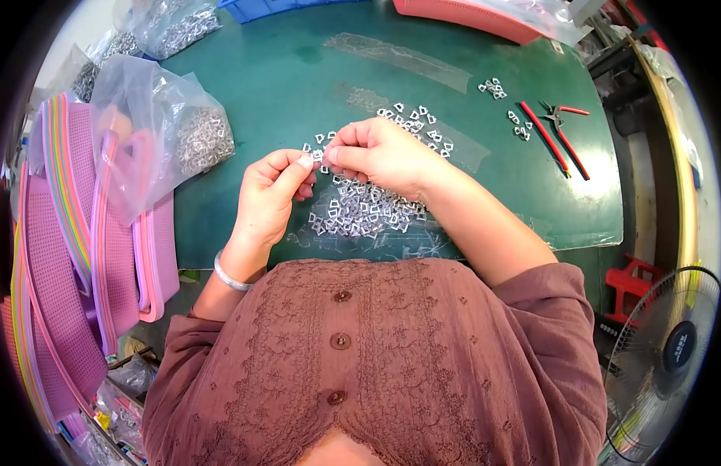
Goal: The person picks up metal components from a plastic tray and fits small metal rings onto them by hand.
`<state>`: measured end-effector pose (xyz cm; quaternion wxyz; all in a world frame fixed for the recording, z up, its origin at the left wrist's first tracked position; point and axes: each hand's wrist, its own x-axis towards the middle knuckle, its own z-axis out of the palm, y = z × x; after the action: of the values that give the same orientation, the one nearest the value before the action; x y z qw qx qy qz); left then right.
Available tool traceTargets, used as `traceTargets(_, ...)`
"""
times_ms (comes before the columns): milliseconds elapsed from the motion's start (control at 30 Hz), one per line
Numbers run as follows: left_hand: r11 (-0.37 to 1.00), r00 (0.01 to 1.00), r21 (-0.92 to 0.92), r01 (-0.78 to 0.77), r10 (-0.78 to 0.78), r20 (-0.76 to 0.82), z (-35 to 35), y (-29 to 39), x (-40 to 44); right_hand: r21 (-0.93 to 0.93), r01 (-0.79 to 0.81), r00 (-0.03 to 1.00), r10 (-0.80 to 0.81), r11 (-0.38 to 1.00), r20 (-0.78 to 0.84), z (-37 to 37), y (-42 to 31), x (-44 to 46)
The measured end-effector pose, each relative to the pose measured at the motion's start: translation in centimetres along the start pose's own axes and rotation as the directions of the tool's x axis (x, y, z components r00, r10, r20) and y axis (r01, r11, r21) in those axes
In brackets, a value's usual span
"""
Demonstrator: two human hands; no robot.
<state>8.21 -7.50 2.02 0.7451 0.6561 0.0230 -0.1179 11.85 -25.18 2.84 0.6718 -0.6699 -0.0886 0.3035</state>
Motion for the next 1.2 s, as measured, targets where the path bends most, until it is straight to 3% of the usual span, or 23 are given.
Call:
traceTargets(233, 0.993, 0.999, 0.108, -0.049, 0.047, 0.017, 0.1, -0.2, -0.1, 0.180, 0.022, 0.999, -0.016, 0.983, -0.037, 0.6, 0.3, -0.2)
traceTargets(633, 0.980, 0.996, 0.181, -0.084, 0.081, 0.026, 0.3, -0.7, -0.1, 0.284, 0.004, 1.000, 0.003, 0.959, -0.024, 0.5, 0.9, -0.3)
traceTargets(1033, 0.993, 0.998, 0.096, -0.068, 0.066, 0.022, 0.4, -0.9, -0.1, 0.286, 0.021, 0.999, -0.006, 0.958, -0.054, 0.5, 1.1, -0.3)
traceTargets(1200, 0.998, 0.999, 0.041, -0.044, 0.043, 0.014, 0.6, -0.7, -0.1, 0.187, 0.064, 0.997, -0.054, 0.980, -0.056, 0.4, 1.1, -0.5)
